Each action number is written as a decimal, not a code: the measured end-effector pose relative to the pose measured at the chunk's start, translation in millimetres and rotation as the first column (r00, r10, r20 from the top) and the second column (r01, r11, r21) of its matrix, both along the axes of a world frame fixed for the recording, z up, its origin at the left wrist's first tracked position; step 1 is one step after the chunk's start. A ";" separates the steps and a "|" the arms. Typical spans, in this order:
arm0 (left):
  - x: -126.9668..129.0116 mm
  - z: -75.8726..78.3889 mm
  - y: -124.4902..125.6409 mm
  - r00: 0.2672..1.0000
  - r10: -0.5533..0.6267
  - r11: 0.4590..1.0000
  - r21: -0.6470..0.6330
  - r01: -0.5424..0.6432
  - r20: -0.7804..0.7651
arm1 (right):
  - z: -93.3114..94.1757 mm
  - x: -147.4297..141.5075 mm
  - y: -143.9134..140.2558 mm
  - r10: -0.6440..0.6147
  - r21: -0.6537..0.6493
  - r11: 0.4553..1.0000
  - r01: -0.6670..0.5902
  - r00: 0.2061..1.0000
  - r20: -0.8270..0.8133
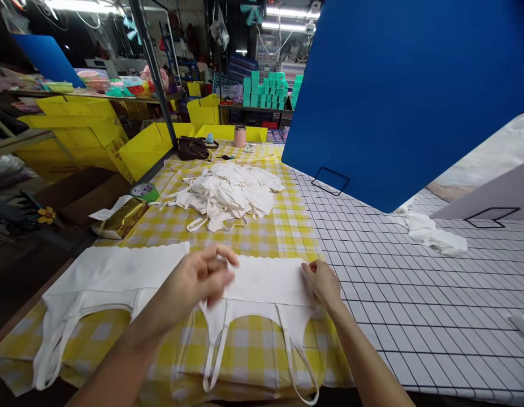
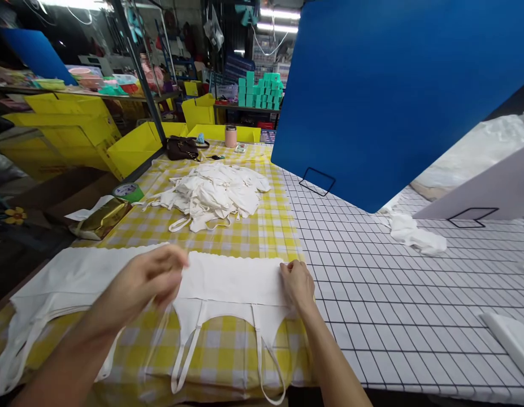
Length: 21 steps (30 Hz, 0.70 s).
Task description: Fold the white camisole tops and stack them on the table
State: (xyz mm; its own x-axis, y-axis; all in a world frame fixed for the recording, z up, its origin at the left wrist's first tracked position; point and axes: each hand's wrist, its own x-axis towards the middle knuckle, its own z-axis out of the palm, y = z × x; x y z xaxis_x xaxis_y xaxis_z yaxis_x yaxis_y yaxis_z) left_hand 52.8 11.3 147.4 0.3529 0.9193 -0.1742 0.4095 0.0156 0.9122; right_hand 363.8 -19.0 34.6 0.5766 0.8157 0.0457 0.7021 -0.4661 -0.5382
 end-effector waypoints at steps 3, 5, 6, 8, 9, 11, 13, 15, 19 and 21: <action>7.0 -31.0 38.4 0.847 0.142 0.985 0.162 -0.067 -0.513 | -2.1 -0.8 6.8 -0.011 -0.086 0.996 0.008 0.999 -0.039; 10.5 -58.7 57.6 0.637 0.188 0.979 0.193 -0.062 -0.748 | -1.6 -3.9 10.9 -0.009 -0.130 0.992 0.000 0.997 -0.071; 11.2 -71.5 64.1 0.583 0.171 0.984 0.172 -0.055 -0.794 | -0.8 -5.6 12.5 -0.004 -0.146 0.989 -0.009 0.996 -0.090; 10.1 -91.2 71.9 0.572 0.114 0.993 0.117 -0.031 -0.813 | 1.1 -8.8 14.6 0.006 -0.162 0.986 -0.027 0.991 -0.130; 8.8 -97.6 74.1 0.597 0.087 0.995 0.094 -0.020 -0.797 | 2.0 -9.8 14.7 0.009 -0.162 0.986 -0.034 0.988 -0.152; 5.8 -104.9 76.7 0.657 0.042 0.999 0.053 -0.004 -0.753 | 4.1 -10.4 13.3 0.009 -0.157 0.987 -0.041 0.980 -0.200; 3.6 -106.9 78.3 0.718 0.035 0.999 0.054 0.005 -0.695 | 7.8 -9.5 10.5 0.013 -0.156 0.986 -0.056 0.964 -0.265; 2.4 -104.3 79.3 0.804 0.056 0.994 0.105 0.008 -0.593 | 15.8 -7.5 7.6 0.046 -0.152 0.983 -0.104 0.937 -0.347; 0.4 -76.3 83.9 0.989 0.021 0.982 0.189 0.006 -0.144 | 52.7 -1.4 4.6 0.189 -0.009 0.974 -0.226 0.835 -0.517; -2.4 -50.2 87.6 0.996 -0.004 0.969 0.245 -0.018 0.088 | 79.5 3.2 3.2 0.268 0.182 0.963 -0.198 0.785 -0.559</action>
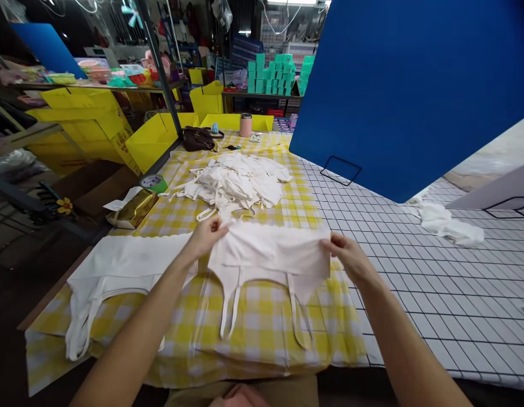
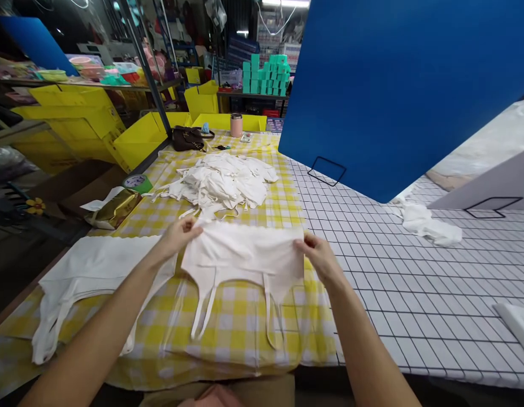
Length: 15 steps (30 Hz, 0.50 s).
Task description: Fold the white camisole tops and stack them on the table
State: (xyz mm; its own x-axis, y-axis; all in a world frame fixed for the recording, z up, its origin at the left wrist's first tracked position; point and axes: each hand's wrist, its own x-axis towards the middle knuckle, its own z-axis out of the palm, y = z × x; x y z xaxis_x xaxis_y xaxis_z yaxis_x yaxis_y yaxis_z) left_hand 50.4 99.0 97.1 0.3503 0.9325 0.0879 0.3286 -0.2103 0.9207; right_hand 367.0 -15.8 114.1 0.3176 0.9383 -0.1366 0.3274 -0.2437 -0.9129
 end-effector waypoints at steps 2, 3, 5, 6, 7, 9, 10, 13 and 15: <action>-4.8 26.4 2.0 0.987 0.008 0.994 0.108 -0.026 0.162 | 25.8 5.7 -3.5 -0.061 0.185 0.980 0.069 0.997 -0.049; -7.9 36.5 1.3 0.975 0.013 0.985 0.164 -0.050 0.220 | 36.1 8.9 -6.4 -0.088 0.256 0.962 0.097 0.995 -0.046; -14.8 45.6 -5.1 0.961 -0.002 0.970 0.235 -0.065 0.275 | 47.5 15.2 -14.8 -0.099 0.349 0.932 0.095 0.995 -0.006; -18.3 43.7 -11.1 0.962 -0.022 0.968 0.246 -0.047 0.271 | 47.4 17.9 -20.1 -0.077 0.371 0.927 0.060 0.997 0.030; -21.7 37.7 -18.8 0.969 -0.049 0.970 0.241 -0.010 0.241 | 43.4 20.3 -26.1 -0.042 0.369 0.929 0.011 0.996 0.075; -27.8 17.0 -38.6 0.988 -0.110 0.975 0.204 0.087 0.108 | 24.7 23.5 -39.6 0.047 0.295 0.950 -0.099 0.983 0.177; -30.8 4.8 -49.9 0.989 -0.147 0.973 0.181 0.144 0.005 | 11.5 24.3 -47.1 0.095 0.232 0.961 -0.148 0.969 0.229; -40.6 -25.6 -83.7 0.935 -0.226 0.956 0.120 0.267 -0.274 | -29.4 25.1 -72.2 0.222 0.010 0.971 -0.240 0.913 0.342; -48.8 -35.4 -100.8 0.919 -0.223 0.959 0.095 0.266 -0.323 | -48.1 26.3 -88.8 0.278 -0.085 0.960 -0.265 0.894 0.352</action>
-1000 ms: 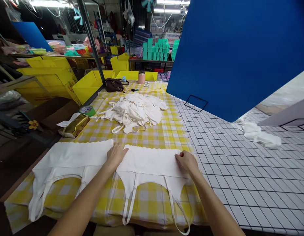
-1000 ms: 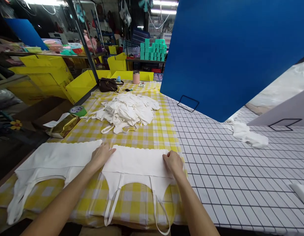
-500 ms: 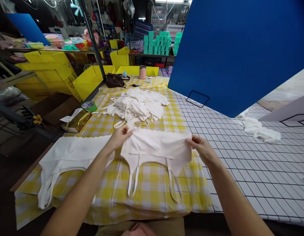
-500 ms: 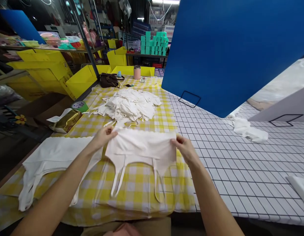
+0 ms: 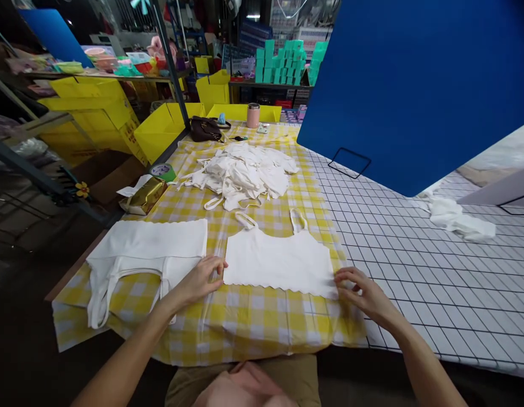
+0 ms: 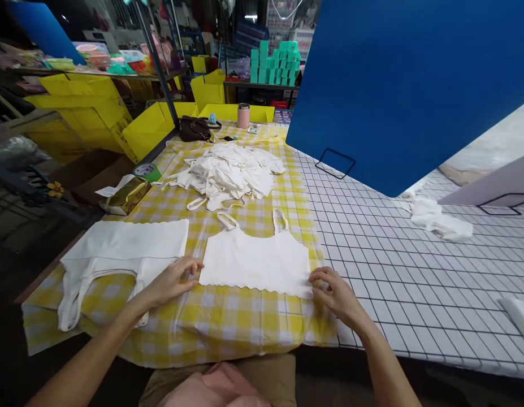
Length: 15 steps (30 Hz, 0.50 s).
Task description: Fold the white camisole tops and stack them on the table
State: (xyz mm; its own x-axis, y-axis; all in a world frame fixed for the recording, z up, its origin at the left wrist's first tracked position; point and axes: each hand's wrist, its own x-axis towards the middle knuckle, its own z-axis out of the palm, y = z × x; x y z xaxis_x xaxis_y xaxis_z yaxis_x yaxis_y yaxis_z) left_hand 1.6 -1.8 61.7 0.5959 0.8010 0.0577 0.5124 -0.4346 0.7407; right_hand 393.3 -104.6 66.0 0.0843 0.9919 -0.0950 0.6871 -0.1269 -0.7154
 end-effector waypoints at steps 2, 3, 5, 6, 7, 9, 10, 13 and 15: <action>-8.8 -3.2 -8.6 0.997 0.073 0.997 -0.025 -0.072 0.017 | -8.5 3.1 -13.5 -0.016 -0.037 0.999 0.016 1.000 0.002; -12.9 -3.8 -9.6 0.993 0.114 0.993 -0.024 -0.114 0.018 | -9.9 5.4 -18.5 -0.037 -0.037 0.999 0.037 0.999 0.009; -19.1 -5.5 -5.9 0.987 0.160 0.987 0.027 -0.159 -0.026 | -10.2 10.6 -24.5 -0.084 -0.015 0.996 0.085 0.994 0.062; -20.8 -7.3 -2.2 0.985 0.158 0.985 0.080 -0.152 -0.074 | -10.5 13.1 -25.8 -0.102 0.004 0.995 0.102 0.989 0.106; -21.5 -9.7 1.9 0.980 0.145 0.982 0.144 -0.125 -0.135 | -11.4 15.2 -26.3 -0.112 0.027 0.994 0.109 0.981 0.156; -19.8 -16.0 9.7 0.962 0.097 0.963 0.269 -0.025 -0.255 | -15.2 17.6 -25.3 -0.106 0.075 0.993 0.090 0.961 0.254; -17.8 -19.5 12.9 0.952 0.060 0.947 0.319 0.041 -0.302 | -17.8 17.6 -24.2 -0.090 0.098 0.993 0.064 0.952 0.294; -9.5 -29.5 18.7 0.918 -0.065 0.878 0.414 0.239 -0.391 | -25.6 13.4 -19.4 0.005 0.126 0.990 -0.057 0.925 0.380; -3.7 -34.3 21.4 0.898 -0.111 0.836 0.449 0.316 -0.425 | -29.6 9.1 -15.4 0.070 0.118 0.984 -0.133 0.899 0.432</action>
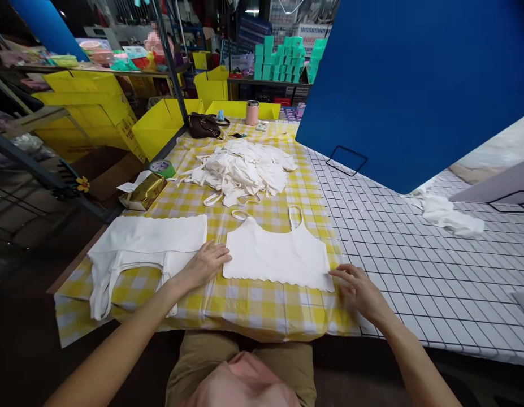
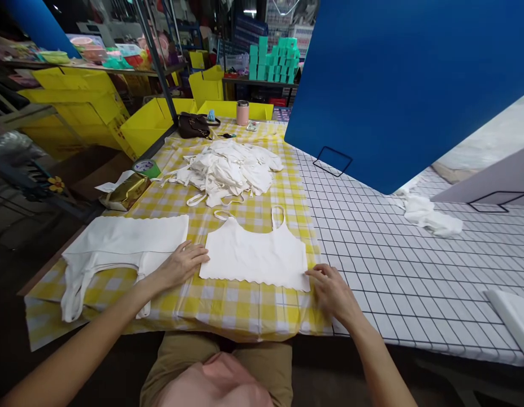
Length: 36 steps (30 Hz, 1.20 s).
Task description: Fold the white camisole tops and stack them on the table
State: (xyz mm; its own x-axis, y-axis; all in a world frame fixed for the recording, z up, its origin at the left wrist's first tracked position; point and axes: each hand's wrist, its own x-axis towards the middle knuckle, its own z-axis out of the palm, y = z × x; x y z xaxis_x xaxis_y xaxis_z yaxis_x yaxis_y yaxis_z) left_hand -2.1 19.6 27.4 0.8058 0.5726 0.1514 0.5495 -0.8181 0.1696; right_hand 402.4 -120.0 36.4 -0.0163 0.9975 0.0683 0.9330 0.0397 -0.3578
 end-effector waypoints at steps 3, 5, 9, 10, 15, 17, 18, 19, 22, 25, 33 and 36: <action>7.3 -3.3 4.4 0.997 -0.070 0.997 0.035 0.070 -0.012 | -4.6 -3.5 5.8 0.070 0.016 0.997 -0.072 0.996 0.062; 10.8 -3.7 7.3 0.995 -0.098 0.995 0.013 0.098 0.011 | -7.6 -3.3 8.3 0.084 0.031 0.996 -0.085 0.995 0.054; 15.3 -3.0 10.6 0.987 -0.031 0.989 -0.141 0.054 0.158 | -12.1 -2.2 10.5 0.043 0.052 0.998 -0.039 0.996 -0.078; 16.5 -1.7 10.9 0.977 0.011 0.979 -0.200 0.033 0.215 | -11.7 -2.8 11.2 0.032 0.058 0.998 -0.024 0.992 -0.125; 28.8 24.4 9.7 0.818 0.344 0.848 -0.526 -0.061 0.461 | 16.2 -9.5 19.1 -0.073 0.064 0.992 0.111 0.897 -0.435; 35.0 45.1 6.6 0.720 0.437 0.792 -0.610 -0.024 0.539 | 41.8 -13.8 21.8 -0.103 0.040 0.987 0.158 0.797 -0.595; 37.5 57.1 4.2 0.656 0.475 0.771 -0.636 0.010 0.587 | 57.1 -16.5 22.3 -0.109 0.038 0.983 0.180 0.737 -0.667; 39.2 69.8 1.1 0.580 0.510 0.755 -0.653 0.050 0.635 | 73.4 -19.8 22.1 -0.110 0.042 0.978 0.204 0.675 -0.730; 38.6 107.0 -9.9 0.367 0.607 0.709 -0.689 0.150 0.705 | 120.4 -31.3 18.9 -0.102 0.057 0.956 0.289 0.507 -0.856; 31.6 126.3 -17.6 0.302 0.689 0.626 -0.751 0.209 0.658 | 144.1 -40.0 18.0 -0.155 0.007 0.918 0.397 0.375 -0.914; 35.7 28.5 -2.0 0.379 0.878 0.324 -0.946 -0.022 0.292 | 36.3 -41.8 48.1 -0.468 -0.298 0.879 0.371 0.557 -0.686; 40.4 -0.3 4.7 0.470 0.851 0.411 -0.853 -0.321 0.233 | 2.2 -45.7 56.7 -0.503 -0.301 0.863 0.405 0.642 -0.579</action>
